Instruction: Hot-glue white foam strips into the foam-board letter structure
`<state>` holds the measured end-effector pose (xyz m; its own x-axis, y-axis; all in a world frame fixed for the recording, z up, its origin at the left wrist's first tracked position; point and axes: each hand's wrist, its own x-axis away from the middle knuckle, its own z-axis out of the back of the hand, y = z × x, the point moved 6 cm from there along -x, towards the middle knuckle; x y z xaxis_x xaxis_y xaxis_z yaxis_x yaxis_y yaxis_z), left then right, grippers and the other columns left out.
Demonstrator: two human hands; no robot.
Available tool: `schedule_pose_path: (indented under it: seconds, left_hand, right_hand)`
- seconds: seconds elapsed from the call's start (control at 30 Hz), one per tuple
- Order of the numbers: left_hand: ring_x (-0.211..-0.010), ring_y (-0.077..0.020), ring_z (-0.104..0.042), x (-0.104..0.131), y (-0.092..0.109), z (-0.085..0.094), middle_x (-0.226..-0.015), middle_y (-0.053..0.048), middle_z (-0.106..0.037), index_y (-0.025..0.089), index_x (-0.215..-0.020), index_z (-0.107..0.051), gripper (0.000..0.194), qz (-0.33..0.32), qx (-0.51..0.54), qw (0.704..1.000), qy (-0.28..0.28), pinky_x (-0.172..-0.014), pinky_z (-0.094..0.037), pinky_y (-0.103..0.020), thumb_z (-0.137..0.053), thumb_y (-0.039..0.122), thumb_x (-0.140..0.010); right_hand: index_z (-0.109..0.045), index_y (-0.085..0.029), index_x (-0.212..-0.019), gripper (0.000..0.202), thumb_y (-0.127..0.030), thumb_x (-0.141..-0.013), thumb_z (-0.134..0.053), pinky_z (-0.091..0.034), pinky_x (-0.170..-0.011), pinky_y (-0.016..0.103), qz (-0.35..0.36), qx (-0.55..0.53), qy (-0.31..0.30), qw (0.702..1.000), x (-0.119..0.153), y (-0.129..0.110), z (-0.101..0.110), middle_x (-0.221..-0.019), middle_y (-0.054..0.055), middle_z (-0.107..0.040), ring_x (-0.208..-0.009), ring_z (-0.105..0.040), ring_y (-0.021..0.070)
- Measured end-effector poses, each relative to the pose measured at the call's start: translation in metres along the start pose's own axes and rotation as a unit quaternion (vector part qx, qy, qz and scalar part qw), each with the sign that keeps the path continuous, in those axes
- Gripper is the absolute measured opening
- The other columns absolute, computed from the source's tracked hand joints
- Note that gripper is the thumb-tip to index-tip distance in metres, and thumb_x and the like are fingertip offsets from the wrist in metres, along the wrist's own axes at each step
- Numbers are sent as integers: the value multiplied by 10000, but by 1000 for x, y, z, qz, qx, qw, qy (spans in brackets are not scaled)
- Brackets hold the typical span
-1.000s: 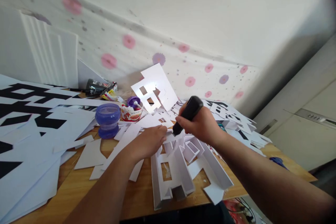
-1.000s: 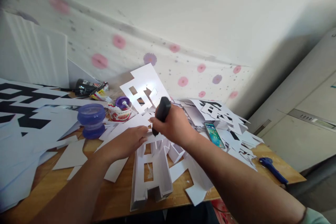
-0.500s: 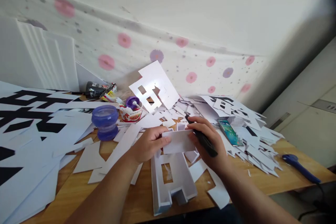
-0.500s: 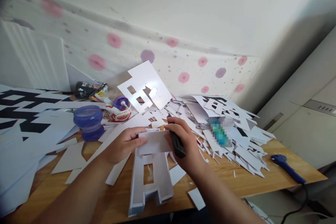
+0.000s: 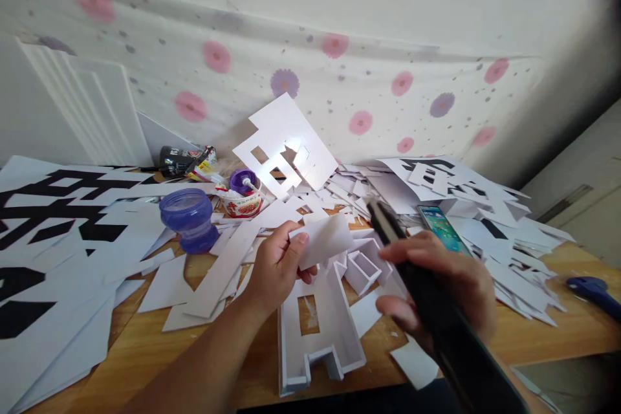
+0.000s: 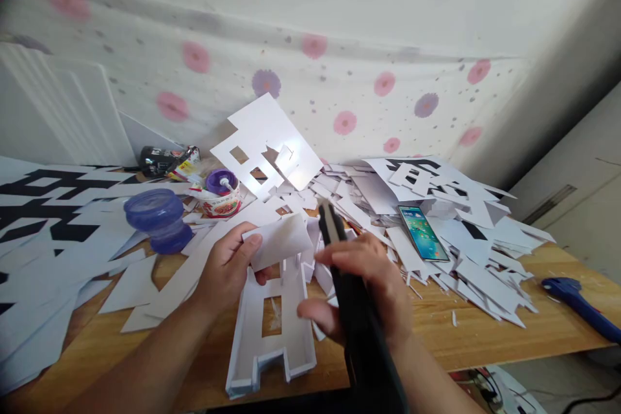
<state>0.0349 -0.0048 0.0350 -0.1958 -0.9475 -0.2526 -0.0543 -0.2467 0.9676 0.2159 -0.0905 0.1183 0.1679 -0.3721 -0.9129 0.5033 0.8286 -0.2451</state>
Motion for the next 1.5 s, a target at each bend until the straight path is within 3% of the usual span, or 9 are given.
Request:
schedule_pose_path:
  seconds: [0.1,0.17,0.27,0.43,0.7,0.93,1.07,1.37,1.5]
  left_hand:
    - [-371,-97,-472,-1,-4,2,-462,76,-521,195,-820,-504,287,11,-12,999,33,-354,-377,-170,-504,470,-901]
    - [-357,-85,-436,-1,-4,2,-434,84,-490,195,-801,-503,286,13,-29,999,43,-349,-338,-155,-496,463,-899]
    - [-368,-83,-429,-2,-2,3,-438,80,-478,195,-770,-506,289,13,-41,997,57,-351,-327,-156,-509,464,-874]
    - [-368,-90,-409,-2,-2,4,-462,77,-476,200,-784,-524,309,29,-47,996,71,-338,-301,-172,-525,503,-846]
    - [-368,-92,-435,0,1,4,-475,74,-472,204,-746,-493,306,4,-52,996,66,-359,-332,-187,-509,484,-868]
    - [-387,-91,-416,3,2,7,-481,76,-449,208,-727,-485,300,-5,-44,994,99,-364,-327,-182,-480,463,-884]
    - [-418,-97,-422,5,0,9,-507,69,-456,211,-723,-480,300,2,-56,990,129,-384,-339,-187,-459,456,-894]
    - [-490,-120,-446,1,-4,21,-545,50,-426,211,-684,-453,305,-14,-87,980,179,-418,-379,-203,-461,450,-875]
    - [-494,-118,-474,-9,-10,42,-592,51,-467,215,-775,-495,253,0,-10,969,246,-396,-383,-190,-475,452,-862]
  right_hand:
    - [-526,-259,-1119,367,-138,-806,-674,-552,-588,356,38,13,-24,999,8,-11,-6,-801,11,-719,-613,-662,174]
    - [-551,-227,-1091,358,-93,-774,-651,-583,-639,345,54,52,-19,997,16,-14,-10,-948,62,-709,-757,-692,191]
    - [-604,-201,-1059,314,-148,-758,-675,-609,-724,324,49,101,-9,994,25,-12,-18,-1099,106,-635,-944,-672,217]
    - [-616,-197,-1089,323,-113,-779,-653,-627,-696,294,75,107,-26,991,26,-15,-32,-1036,95,-649,-885,-689,196]
    - [-648,-146,-1062,306,-64,-767,-667,-626,-704,271,98,90,-56,989,23,-19,-42,-1010,125,-681,-882,-702,192]
    - [-603,-157,-1252,448,-91,-811,-644,-643,-738,393,101,85,-93,987,37,-15,-48,-1112,137,-709,-927,-709,248]
    - [-609,-111,-1244,417,-91,-829,-629,-640,-773,408,117,81,-106,984,44,-17,-50,-1146,160,-702,-968,-699,259]
    - [-633,-142,-1212,365,-87,-854,-583,-643,-730,337,107,80,-130,983,47,-27,-44,-1090,139,-738,-935,-719,237]
    - [-667,-132,-1076,272,-89,-810,-624,-635,-699,302,94,82,-144,982,52,-35,-42,-976,124,-758,-846,-725,218]
